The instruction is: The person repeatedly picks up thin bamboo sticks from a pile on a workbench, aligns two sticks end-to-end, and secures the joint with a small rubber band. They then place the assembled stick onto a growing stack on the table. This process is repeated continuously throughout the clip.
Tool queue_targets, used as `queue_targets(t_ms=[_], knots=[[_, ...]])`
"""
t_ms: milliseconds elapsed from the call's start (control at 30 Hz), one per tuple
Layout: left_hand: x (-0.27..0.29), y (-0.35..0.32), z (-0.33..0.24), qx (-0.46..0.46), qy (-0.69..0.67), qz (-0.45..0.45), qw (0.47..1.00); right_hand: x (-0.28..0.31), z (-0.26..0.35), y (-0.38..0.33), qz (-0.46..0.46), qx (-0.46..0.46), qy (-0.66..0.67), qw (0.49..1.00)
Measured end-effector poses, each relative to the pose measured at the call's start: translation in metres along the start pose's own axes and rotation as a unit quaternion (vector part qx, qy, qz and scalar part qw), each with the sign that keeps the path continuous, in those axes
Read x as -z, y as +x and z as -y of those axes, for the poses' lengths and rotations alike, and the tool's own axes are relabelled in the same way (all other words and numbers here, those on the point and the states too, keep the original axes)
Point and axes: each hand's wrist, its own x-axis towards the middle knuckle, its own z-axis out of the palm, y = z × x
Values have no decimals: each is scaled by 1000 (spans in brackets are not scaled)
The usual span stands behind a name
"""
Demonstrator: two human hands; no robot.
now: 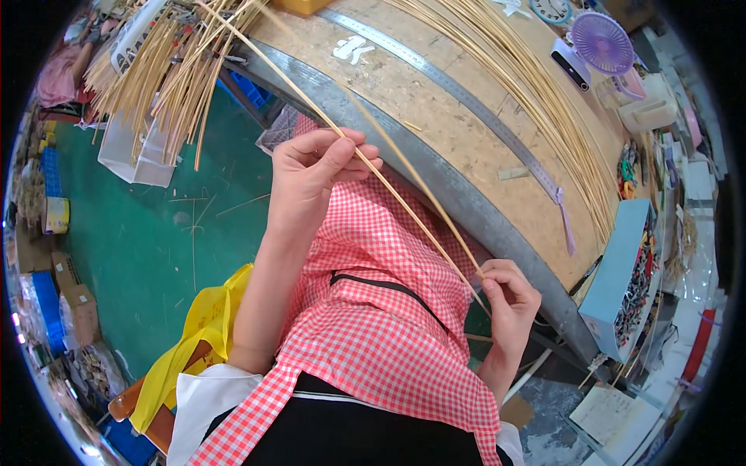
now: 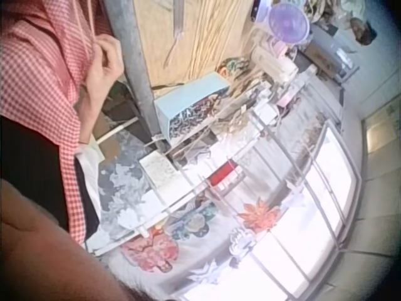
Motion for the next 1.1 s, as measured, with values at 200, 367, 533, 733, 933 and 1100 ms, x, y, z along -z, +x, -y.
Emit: queue_targets(t_ms=[200, 367, 533, 733, 933, 1100], knots=[[-2, -2, 8, 5, 20, 11, 1000, 3, 5, -1, -16, 47, -40, 998], [-6, -4, 11, 7, -5, 4, 1000, 1, 5, 0, 11, 57, -67, 996], [-7, -5, 11, 5, 9, -5, 1000, 1, 3, -1, 31, 41, -72, 996], [-11, -6, 9, 16, 10, 2, 1000, 7, 0, 0, 94, 54, -100, 989], [-9, -7, 6, -17, 12, 21, 1000, 11, -2, 9, 117, 58, -130, 983], [-12, -11, 10, 0, 32, 27, 999, 48, -4, 63, -5, 146, -269, 952]])
